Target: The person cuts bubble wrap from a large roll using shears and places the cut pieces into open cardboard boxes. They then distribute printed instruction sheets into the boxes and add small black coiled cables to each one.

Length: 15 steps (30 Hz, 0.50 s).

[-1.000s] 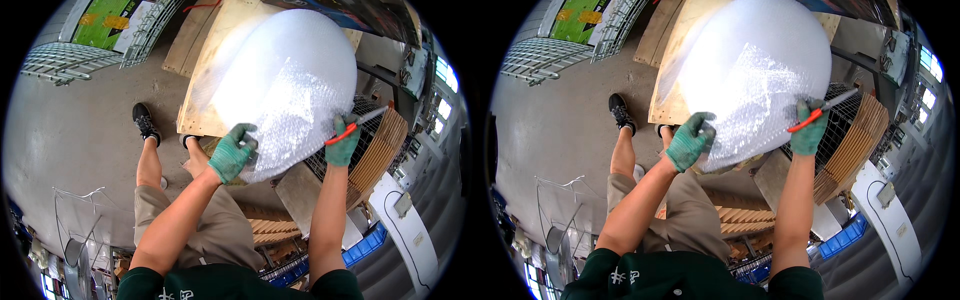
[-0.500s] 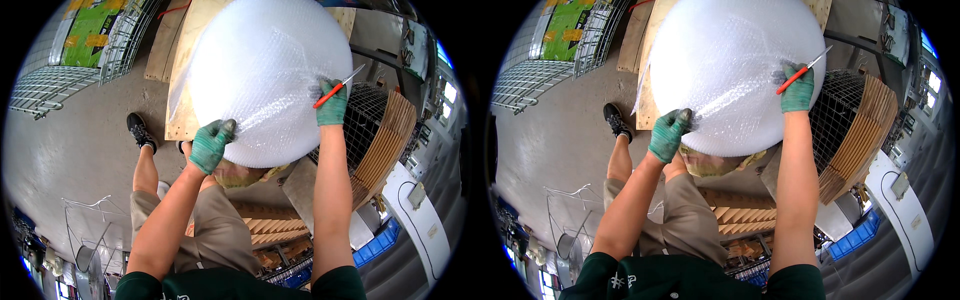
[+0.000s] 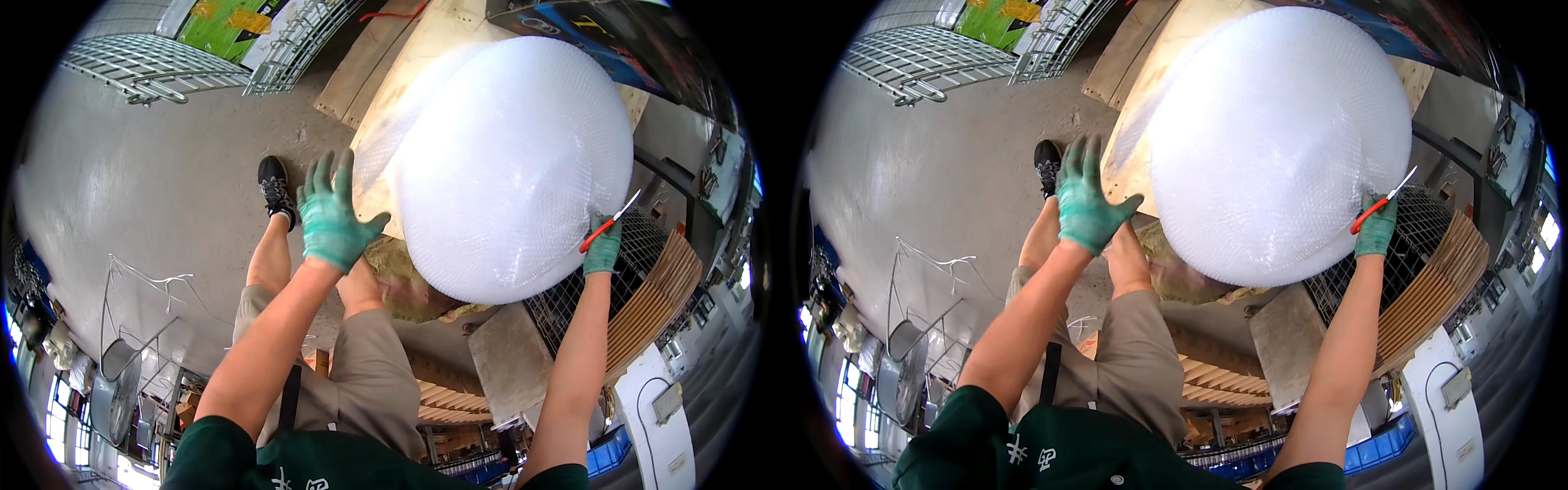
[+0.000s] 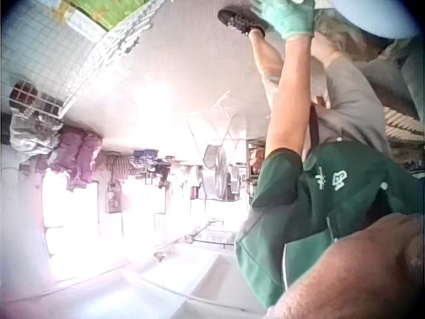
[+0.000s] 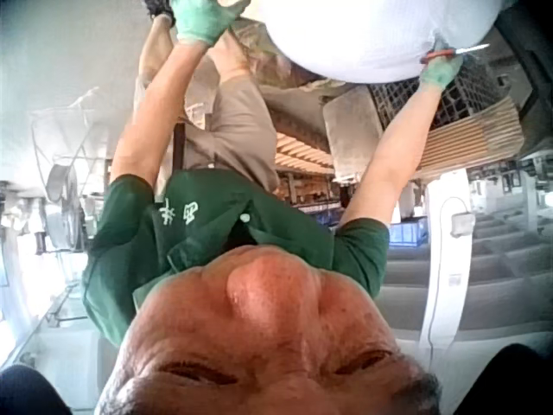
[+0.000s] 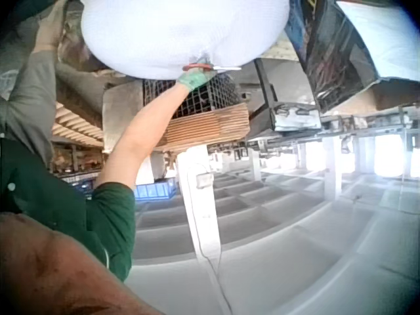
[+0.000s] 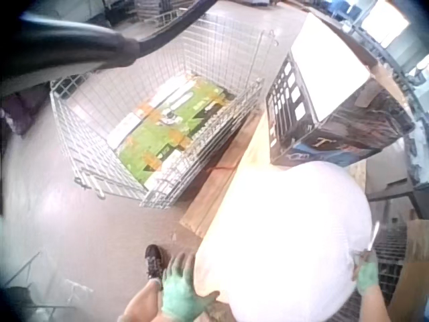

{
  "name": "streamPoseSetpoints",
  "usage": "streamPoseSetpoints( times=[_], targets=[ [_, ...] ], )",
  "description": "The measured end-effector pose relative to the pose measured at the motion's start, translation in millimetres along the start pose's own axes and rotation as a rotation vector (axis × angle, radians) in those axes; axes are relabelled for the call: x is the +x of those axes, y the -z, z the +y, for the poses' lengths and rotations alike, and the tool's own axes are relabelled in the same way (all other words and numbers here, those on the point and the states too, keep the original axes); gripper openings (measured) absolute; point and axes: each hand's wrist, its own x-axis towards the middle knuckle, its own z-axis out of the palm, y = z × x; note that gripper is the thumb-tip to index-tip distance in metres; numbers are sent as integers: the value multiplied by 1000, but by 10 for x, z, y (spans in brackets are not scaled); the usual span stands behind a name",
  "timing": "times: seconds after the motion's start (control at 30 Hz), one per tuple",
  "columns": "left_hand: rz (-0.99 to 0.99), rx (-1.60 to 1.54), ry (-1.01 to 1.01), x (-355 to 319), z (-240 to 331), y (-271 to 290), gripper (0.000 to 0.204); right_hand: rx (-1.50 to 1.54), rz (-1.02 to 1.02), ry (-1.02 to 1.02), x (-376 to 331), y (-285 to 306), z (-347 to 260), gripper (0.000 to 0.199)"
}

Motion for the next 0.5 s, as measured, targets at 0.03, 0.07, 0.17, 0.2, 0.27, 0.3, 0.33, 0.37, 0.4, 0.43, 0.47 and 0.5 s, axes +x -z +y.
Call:
streamPoseSetpoints(
  times=[0.03,0.07,0.17,0.2,0.27,0.3,0.33,0.37,0.4,0.43,0.47,0.5],
  targets=[
    [28,-73,80,114,-54,-80,84,-30,-9,17,42,-113,-29,29],
    [-34,-181,142,209,-159,-142,68,-66,-13,29,24,-183,-87,31],
    [-60,-410,138,368,-381,-231,28,-28,74,-118,-143,-183,-442,35],
    [-62,-439,137,366,-466,-205,26,-14,112,-73,-78,-45,-304,31],
    [-55,-437,111,365,-645,-80,26,-213,216,96,-314,49,-505,34],
    [-49,-467,166,329,-795,-15,29,-297,269,188,-595,-104,-711,37],
    [-33,-439,143,307,-908,83,30,-325,282,262,-979,-292,-989,40],
    [-21,-413,118,267,-998,177,31,-318,235,312,-1425,-515,-1260,43],
    [-11,-396,70,224,-1064,251,31,-319,143,345,-1876,-778,-1492,46],
    [-1,-382,22,198,-1132,319,32,-353,33,365,-2257,-1056,-1663,49],
    [27,-336,-33,141,-1272,359,33,-419,-73,380,-2514,-1350,-1697,52],
    [5,-333,-12,102,-1342,446,33,-562,-93,380,-2538,-1511,-1592,59]
  ],
)
